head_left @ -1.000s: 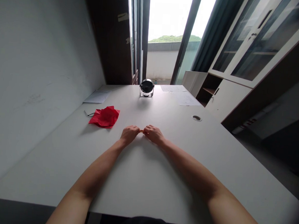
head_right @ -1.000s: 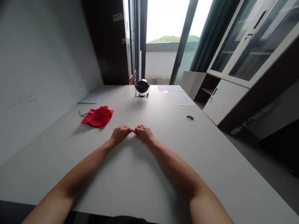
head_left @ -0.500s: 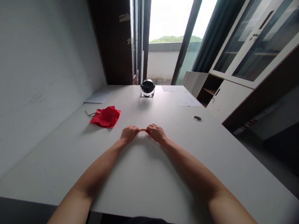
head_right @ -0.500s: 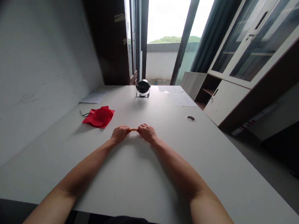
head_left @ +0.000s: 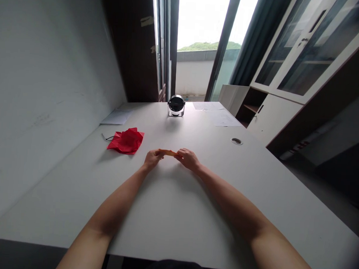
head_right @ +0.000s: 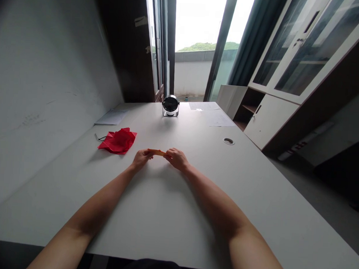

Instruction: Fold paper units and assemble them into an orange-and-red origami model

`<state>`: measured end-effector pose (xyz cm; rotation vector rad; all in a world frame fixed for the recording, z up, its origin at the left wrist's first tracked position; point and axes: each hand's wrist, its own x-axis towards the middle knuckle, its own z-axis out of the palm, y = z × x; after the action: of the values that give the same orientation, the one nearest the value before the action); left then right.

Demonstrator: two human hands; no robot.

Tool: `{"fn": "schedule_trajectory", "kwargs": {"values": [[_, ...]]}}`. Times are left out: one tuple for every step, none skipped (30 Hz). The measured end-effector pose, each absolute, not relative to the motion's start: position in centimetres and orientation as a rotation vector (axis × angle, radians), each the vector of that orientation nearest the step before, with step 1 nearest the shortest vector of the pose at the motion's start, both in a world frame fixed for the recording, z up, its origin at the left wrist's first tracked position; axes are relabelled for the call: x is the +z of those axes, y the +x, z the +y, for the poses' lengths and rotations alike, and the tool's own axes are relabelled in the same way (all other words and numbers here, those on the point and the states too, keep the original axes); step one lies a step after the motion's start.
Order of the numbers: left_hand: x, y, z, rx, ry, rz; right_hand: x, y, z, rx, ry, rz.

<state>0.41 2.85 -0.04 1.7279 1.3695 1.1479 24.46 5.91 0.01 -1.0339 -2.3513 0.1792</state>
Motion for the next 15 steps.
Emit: {"fn": "schedule_trajectory", "kwargs": {"values": [[-0.2,0.4,3.0,1.161,1.7,1.361,-0.1,24.4,6.0,0.2,-1.033,-2.332],[-0.2,0.3,3.1,1.166,1.684,1.36,-0.2,24.3,6.0,0.224,-1.034,-2.308],[-0.3,0.3,3.2,1.167,1.676,1.365,-0.2,24.3,6.0,0.251,-1.039,-2.275],[-0.4,0.2,3.3,1.169,1.673,1.375,-0.2,24.3,6.1,0.28,-1.048,-2.239],[-0.4,0.2,3.3,1.17,1.673,1.39,-0.2,24.3,6.1,0.31,-1.064,-2.201],[-0.5,0.1,3.4,1.17,1.673,1.409,-0.2,24.3,6.1,0.342,-1.082,-2.164],[-0.5,0.0,3.5,1.17,1.675,1.426,-0.1,24.4,6.0,0.378,-1.098,-2.131],[-0.6,0.0,3.6,1.169,1.677,1.436,-0.1,24.4,6.0,0.422,-1.112,-2.098],[-0.7,-0.1,3.6,1.169,1.68,1.438,-0.1,24.4,6.0,0.475,-1.12,-2.066],[-0.9,-0.1,3.7,1.172,1.679,1.432,0.0,24.4,6.0,0.53,-1.121,-2.038],[-1.0,-0.1,3.8,1.178,1.675,1.424,0.0,24.4,5.9,0.578,-1.118,-2.013],[-1.1,-0.1,3.9,1.185,1.67,1.418,0.1,24.3,5.9,0.615,-1.112,-1.993],[-1.2,-0.1,3.9,1.191,1.664,1.42,0.1,24.3,5.8,0.637,-1.107,-1.979],[-1.3,-0.1,4.0,1.194,1.659,1.429,0.2,24.3,5.8,0.643,-1.103,-1.97],[-1.3,0.0,4.0,1.197,1.657,1.441,0.2,24.2,5.8,0.641,-1.1,-1.968]]}}
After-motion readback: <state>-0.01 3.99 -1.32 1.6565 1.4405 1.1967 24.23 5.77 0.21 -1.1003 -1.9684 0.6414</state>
